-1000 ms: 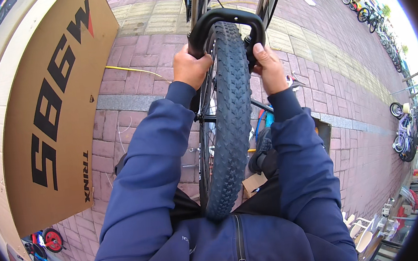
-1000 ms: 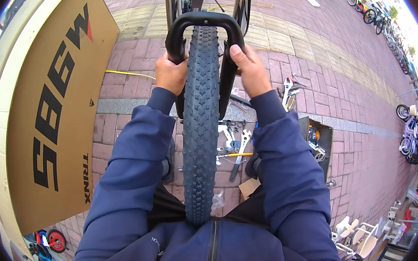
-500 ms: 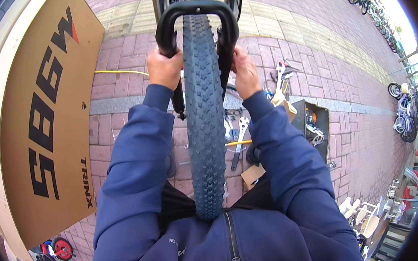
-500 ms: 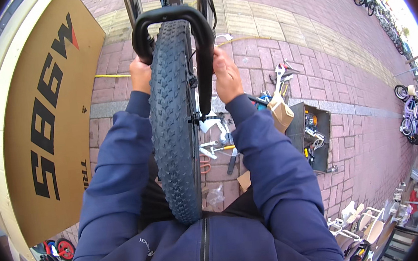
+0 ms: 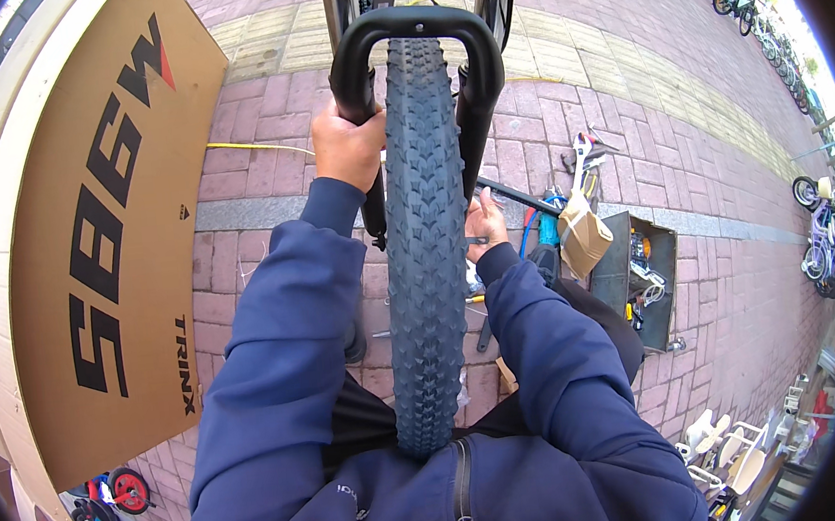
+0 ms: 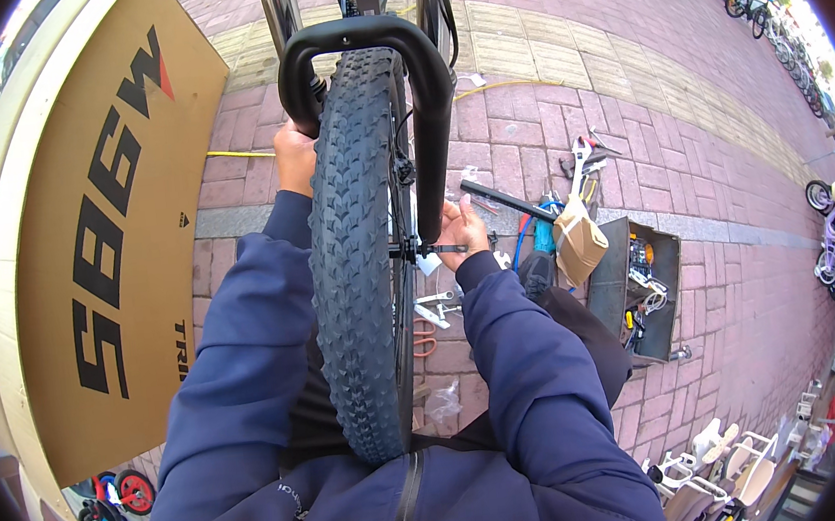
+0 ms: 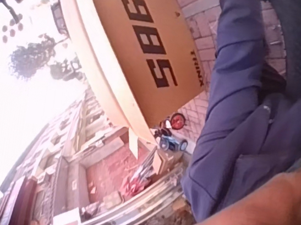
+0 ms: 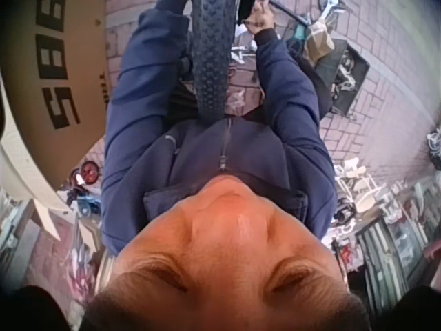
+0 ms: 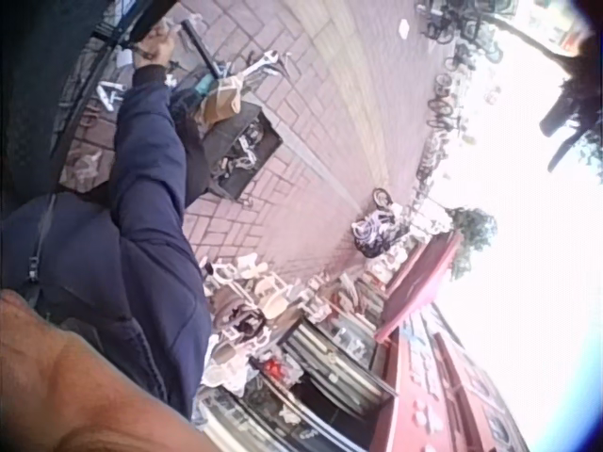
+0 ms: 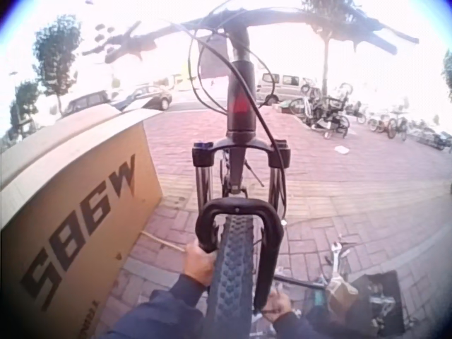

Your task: The person installs the front wheel onto the bicycle fork, secures it with a quick-release skewer, and routes the brake cable through the fork and caliper. The person then tightens the brake cable using a screwdriver.

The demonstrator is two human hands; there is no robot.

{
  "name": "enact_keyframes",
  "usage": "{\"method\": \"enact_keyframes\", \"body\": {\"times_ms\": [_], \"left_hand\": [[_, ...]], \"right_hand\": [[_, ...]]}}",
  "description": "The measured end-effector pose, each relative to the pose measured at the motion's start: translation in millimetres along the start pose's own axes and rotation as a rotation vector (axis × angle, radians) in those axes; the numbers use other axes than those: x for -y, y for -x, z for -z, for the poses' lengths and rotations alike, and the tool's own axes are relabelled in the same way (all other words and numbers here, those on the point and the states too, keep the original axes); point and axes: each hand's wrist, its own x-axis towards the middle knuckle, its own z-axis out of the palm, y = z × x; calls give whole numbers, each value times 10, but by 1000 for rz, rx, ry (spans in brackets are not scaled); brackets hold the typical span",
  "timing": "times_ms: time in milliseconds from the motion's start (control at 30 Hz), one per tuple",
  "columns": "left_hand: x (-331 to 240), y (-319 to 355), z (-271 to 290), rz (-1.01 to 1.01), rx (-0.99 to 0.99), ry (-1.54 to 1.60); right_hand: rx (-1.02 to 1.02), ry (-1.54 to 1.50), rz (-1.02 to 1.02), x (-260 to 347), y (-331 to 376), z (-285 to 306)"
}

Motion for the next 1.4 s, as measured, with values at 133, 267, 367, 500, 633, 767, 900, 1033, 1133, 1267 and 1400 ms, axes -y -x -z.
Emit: {"method": "enact_keyframes", "body": {"times_ms": [133,267,367,500,633,767,900,1033,1133,1267,1400], "left_hand": [[47,-8,38,-34,-55,-148],[40,-11,65,-14,-87,-181],[20,0,73,-51,-86,-223],[25,-6,91,-34,-71,-204],[47,-16,87,4,-80,-136],[26,-28,68,29,-57,-84],[13,-42,41,47,-56,-128],[31,-57,15,39,-19,-12],[31,-58,20,52,-5,-52],[62,-66,56,93,-7,-82],[173,-112,99,41,-51,-328]], "right_hand": [[-8,136,6,-15,112,-318],[-109,243,86,-75,149,-581],[-212,416,266,-183,157,-752],[-331,600,531,-359,145,-833],[-573,1018,883,-525,30,-657],[-522,757,772,-480,-154,-428],[-175,498,99,-130,143,-201],[19,692,-158,136,500,-177],[7,892,-261,245,479,-348],[-35,1042,-367,343,418,-547],[-44,1171,-310,330,430,-551]]}}
